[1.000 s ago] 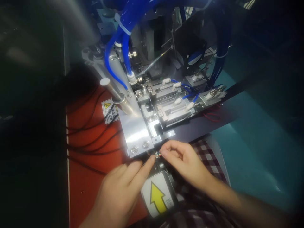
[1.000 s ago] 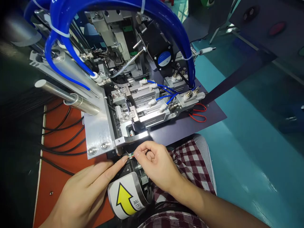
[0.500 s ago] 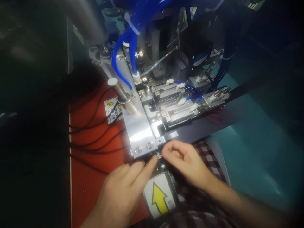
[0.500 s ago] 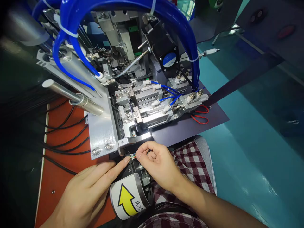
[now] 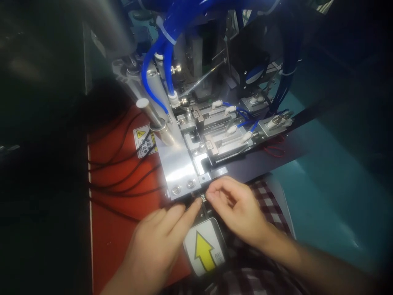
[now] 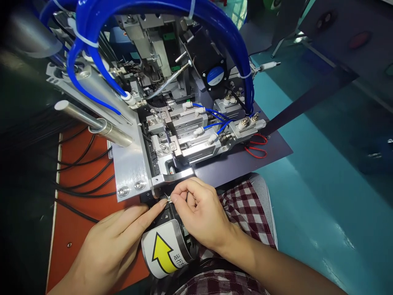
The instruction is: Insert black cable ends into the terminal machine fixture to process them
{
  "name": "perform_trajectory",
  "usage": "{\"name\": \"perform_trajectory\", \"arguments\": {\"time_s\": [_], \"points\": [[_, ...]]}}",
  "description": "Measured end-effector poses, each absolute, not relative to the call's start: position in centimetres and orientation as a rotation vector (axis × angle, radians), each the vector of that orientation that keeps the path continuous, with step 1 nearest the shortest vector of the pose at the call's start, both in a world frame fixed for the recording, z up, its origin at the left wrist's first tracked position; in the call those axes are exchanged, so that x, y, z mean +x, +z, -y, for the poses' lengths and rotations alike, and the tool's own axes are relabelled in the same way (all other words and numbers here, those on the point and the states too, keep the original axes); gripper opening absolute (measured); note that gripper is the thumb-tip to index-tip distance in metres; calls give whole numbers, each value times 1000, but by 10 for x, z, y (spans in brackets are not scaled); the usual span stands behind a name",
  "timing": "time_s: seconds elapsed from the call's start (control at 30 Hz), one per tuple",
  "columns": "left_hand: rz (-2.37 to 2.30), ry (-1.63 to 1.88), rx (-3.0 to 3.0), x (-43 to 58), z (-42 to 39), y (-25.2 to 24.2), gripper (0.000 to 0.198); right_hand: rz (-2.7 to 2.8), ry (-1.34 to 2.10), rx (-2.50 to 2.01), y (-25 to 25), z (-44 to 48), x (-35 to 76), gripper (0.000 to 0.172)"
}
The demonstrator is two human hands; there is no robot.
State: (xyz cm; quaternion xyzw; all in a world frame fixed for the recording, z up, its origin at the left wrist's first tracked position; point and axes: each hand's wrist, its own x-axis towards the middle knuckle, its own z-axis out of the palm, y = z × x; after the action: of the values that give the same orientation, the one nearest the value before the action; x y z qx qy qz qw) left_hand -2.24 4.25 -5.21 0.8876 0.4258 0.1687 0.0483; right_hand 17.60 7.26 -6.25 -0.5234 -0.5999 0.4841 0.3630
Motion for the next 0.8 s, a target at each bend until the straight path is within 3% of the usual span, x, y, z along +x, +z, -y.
{"name": "perform_trajectory", "arguments": {"time_s": [0.27, 0.63, 0.8], "points": [[-1372, 587, 2651, -22, -37, -62, 41, 1547, 1285, -1407, -63, -70, 176, 12], [-1310, 494, 2742, -21, -45, -47, 38, 1023, 1971, -1538, -44, -92, 174, 15], [-1315, 491, 2763, -21, -45, -48, 38, 791, 2081, -1391, -56, -92, 178, 22]]}}
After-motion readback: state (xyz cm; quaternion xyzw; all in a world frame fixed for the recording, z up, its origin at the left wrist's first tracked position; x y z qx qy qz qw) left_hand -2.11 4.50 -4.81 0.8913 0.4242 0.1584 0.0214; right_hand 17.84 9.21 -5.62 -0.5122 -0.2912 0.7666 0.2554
